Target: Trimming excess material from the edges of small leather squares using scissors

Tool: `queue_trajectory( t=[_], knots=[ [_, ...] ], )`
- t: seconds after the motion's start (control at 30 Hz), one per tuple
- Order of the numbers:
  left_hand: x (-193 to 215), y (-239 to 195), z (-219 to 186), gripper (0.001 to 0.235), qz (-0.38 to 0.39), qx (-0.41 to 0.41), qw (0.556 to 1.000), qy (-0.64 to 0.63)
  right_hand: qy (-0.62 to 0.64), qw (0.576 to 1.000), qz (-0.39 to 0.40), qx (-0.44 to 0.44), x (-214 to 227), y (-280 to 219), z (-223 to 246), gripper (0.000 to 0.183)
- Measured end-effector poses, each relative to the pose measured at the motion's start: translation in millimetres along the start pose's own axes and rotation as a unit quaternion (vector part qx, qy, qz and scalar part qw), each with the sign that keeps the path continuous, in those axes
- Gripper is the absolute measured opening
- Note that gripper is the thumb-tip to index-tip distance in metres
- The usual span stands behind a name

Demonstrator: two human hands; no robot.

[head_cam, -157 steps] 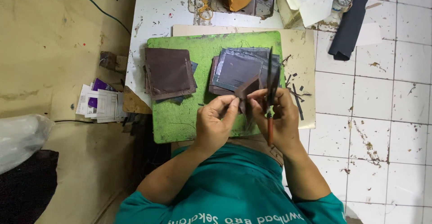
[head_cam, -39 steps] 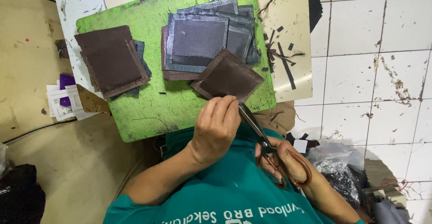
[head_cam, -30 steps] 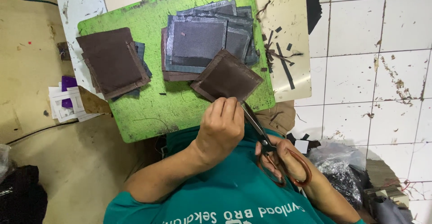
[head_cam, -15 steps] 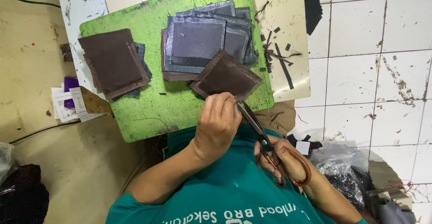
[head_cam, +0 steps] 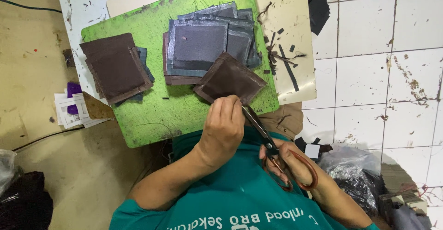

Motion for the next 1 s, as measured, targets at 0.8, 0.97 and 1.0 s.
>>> queue_trajectory(
  t=[0.8, 0.97, 1.0],
  knots=[
    [-2.9, 0.1, 8.5, 0.009, 0.010, 0.004, 0.989, -0.147, 0.028, 0.999, 0.013, 0.010, 9.4, -8.4, -18.0, 0.082],
    [-5.4, -1.4, 5.1, 0.008, -0.016, -0.012, 0.998, -0.056, 0.013, 0.999, 0.003, 0.029, 6.8, -3.0, -8.7, 0.081],
    [-6.7, -2.5, 4.6, 0.006, -0.014, -0.011, 0.999, -0.036, 0.020, 0.999, 0.000, 0.025, 6.7, -2.7, -8.0, 0.081]
  ],
)
Point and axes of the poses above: each hand's wrist, its own y-axis towards the middle knuckle, its own x-axis out of the back of the hand, z = x × y, the point moved 2 cm from there along y, towards the middle knuckle, and after that the axes turned 14 degrees about z, right-handed, at the moved point
